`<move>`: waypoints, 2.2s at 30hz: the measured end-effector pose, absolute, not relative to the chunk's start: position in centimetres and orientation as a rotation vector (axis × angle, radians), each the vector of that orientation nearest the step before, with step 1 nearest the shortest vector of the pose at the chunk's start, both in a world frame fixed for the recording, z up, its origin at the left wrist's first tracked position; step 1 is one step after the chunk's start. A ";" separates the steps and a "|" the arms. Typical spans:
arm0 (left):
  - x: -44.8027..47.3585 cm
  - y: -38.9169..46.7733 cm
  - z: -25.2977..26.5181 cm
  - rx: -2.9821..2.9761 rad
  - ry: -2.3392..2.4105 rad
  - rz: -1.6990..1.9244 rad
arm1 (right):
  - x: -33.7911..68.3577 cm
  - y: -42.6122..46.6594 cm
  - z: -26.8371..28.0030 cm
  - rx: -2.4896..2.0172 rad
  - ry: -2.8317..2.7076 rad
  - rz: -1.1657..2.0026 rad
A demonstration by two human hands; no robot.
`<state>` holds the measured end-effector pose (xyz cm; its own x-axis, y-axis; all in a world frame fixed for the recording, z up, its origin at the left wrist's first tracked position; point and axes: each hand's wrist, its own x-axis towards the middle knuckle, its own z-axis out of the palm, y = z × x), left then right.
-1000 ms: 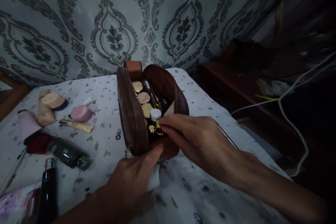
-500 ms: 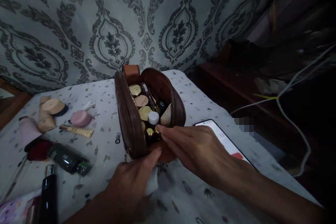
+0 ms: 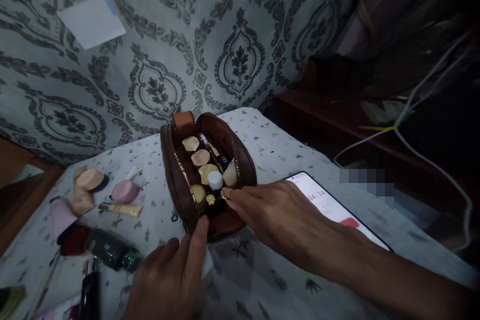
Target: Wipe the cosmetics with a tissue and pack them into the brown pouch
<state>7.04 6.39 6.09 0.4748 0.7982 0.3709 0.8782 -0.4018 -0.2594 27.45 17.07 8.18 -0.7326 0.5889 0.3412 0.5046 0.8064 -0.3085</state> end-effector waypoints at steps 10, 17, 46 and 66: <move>7.0 5.4 5.3 -2.382 -1.405 -0.350 | 28.5 16.3 8.0 -0.784 -2.473 0.272; 5.4 1.9 3.4 -2.344 -1.501 -0.303 | 29.3 14.5 7.9 -0.693 -2.176 0.214; -4.9 -11.9 0.3 -1.919 -2.104 -0.181 | 12.1 6.2 2.7 -0.784 -2.625 0.756; -4.8 -6.1 2.8 -1.999 -1.919 -0.193 | 7.3 6.8 -1.4 -0.774 -2.462 0.747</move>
<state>-4.80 -6.06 2.81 0.0672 0.9370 0.3427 0.9866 -0.0111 -0.1631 7.34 6.79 -1.43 -0.7405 0.6234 0.2509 0.3791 0.6958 -0.6101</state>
